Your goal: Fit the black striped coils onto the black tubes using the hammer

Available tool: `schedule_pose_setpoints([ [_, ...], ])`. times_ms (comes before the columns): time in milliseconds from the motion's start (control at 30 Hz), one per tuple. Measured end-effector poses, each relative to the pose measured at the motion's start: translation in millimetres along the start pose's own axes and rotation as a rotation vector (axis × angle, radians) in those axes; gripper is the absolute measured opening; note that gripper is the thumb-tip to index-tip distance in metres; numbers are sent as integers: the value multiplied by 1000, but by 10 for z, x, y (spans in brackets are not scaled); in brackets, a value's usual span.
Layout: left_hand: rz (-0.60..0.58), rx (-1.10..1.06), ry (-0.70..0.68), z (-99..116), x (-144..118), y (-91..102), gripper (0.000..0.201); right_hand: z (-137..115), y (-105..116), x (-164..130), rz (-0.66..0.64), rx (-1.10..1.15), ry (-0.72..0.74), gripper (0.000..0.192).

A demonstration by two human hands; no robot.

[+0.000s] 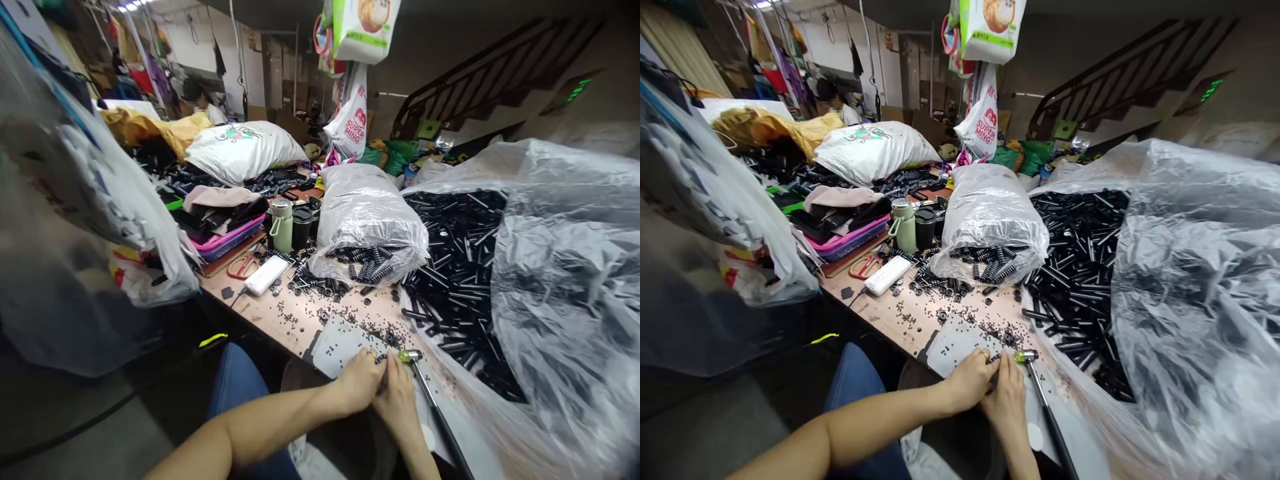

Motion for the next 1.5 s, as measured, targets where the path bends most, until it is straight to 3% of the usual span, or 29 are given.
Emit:
schedule_pose_setpoints([
  [100, -17, 95, -159, -54, 59, 14, 41, 186, 225, -132, 16, -56, 12, 72],
  [233, -81, 72, -367, -165, 73, 99, 38, 442, 601, -411, 41, -321, -263, 63],
  [400, -90, 89, -358, -221, 56, 33, 44, 354, 736, -539, -241, -424, -483, 38],
  [533, -10, 128, -324, -243, 18, -9, 48, 215, 849, -578, -266, -139, -658, 35],
  [667, 32, 149, -314, -258, -8, -13, 49, -50, 952, -776, -150, 112, -649, 44],
  [833, 24, 166, -277, -148, -92, -99, 47, -250, 952, -889, -347, 36, -682, 42],
  [900, 12, 190, -283, -81, -161, -171, 53, -344, 1028, -792, -255, 77, -668, 43],
  [1000, -6, 226, -281, -40, -268, -277, 80, -553, 1058, -599, -131, 164, -592, 45],
  [1133, -52, 250, -311, -85, -308, -348, 81, -769, 801, -449, -399, 92, -480, 36],
  [1200, -63, 240, -332, -99, -234, -333, 74, -768, 729, -423, -483, 49, -468, 34],
  [1333, -41, 186, -215, -61, -32, -187, 45, -567, 885, -385, -349, 6, -516, 38],
  [1400, -56, 154, -151, -11, -66, -94, 41, -392, 992, -395, -303, -68, -566, 38],
  [1500, -143, 67, -194, 41, -249, 29, 33, -89, 1042, -453, -313, -221, -607, 36],
])
Point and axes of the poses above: each hand's wrist, its own x-axis towards the middle knuckle, its own y-axis out of the back of the hand, z = x × y, the point moved 3 cm from there along x, towards the middle knuckle, and after that the axes turned 5 degrees about y, right-handed, at the moved point
